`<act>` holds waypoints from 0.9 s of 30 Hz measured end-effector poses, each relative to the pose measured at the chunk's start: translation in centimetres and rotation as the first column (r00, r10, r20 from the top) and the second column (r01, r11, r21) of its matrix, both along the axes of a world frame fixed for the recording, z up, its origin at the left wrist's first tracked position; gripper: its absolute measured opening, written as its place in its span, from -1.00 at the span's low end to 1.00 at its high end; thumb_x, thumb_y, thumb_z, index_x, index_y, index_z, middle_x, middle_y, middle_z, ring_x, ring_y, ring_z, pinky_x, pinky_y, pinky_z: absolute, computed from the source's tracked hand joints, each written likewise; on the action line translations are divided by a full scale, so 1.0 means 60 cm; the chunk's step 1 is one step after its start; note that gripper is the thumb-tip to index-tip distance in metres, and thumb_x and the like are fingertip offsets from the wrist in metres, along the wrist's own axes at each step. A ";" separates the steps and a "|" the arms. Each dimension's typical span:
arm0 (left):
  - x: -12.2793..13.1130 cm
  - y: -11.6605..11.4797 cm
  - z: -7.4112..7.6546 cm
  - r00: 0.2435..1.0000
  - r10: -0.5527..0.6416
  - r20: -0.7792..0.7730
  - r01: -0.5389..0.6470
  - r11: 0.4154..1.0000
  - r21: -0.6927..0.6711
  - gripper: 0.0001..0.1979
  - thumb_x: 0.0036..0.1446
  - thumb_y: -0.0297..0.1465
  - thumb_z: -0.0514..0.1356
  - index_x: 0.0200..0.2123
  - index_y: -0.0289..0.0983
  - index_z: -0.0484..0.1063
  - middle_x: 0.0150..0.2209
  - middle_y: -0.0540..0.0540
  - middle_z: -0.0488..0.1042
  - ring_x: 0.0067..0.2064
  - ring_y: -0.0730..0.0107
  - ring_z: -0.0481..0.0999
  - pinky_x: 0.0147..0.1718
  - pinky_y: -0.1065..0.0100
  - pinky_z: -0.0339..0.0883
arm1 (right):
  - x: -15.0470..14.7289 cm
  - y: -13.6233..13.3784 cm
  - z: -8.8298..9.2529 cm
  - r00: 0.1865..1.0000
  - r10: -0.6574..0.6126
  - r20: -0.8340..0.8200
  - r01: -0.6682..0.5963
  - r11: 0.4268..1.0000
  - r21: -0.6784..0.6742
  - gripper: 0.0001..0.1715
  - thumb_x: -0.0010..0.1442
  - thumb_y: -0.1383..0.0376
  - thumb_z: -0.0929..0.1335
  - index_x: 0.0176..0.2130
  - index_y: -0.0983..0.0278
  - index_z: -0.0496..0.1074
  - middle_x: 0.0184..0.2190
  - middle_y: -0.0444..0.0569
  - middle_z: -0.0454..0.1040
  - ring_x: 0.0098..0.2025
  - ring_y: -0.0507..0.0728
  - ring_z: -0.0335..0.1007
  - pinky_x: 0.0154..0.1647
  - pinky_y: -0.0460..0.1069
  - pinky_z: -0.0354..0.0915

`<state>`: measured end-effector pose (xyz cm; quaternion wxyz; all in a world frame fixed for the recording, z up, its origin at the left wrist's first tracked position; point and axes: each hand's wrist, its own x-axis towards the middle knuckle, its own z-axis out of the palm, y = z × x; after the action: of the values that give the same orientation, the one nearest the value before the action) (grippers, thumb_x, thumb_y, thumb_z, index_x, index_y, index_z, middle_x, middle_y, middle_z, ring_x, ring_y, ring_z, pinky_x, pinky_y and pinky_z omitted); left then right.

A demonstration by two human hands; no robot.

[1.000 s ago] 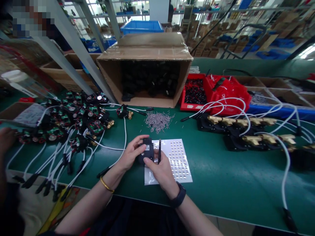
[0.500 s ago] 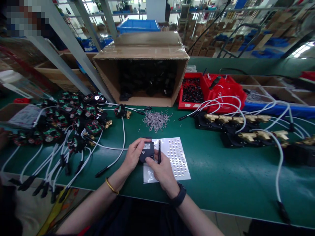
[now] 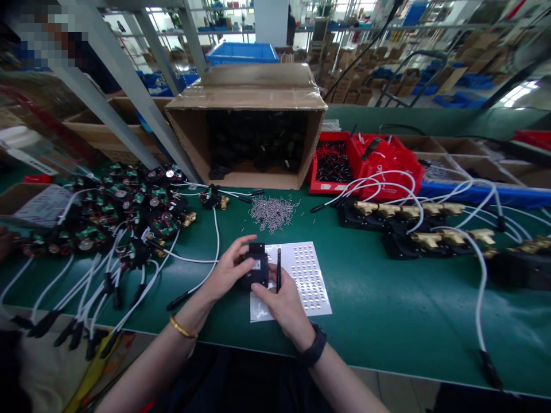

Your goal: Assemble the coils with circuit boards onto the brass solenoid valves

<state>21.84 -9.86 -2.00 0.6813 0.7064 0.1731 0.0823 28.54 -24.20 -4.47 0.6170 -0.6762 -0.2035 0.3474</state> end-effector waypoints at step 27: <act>0.011 0.069 -0.060 0.920 0.353 -0.168 -0.081 0.592 0.802 -0.74 0.11 -0.42 0.04 -0.10 -0.29 0.29 -0.28 -0.14 0.39 -0.24 0.24 0.41 -0.19 0.18 0.29 | 0.064 -0.093 -0.008 0.506 0.149 0.850 -0.155 0.985 -0.080 -0.73 0.21 0.35 0.22 -0.15 0.21 0.45 -0.23 0.04 0.51 -0.25 0.14 0.46 -0.31 0.01 0.39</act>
<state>22.49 -5.74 -5.63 0.2544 0.9079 0.3106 0.1207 32.40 -29.81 -4.94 0.4074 -0.7369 -0.5389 0.0241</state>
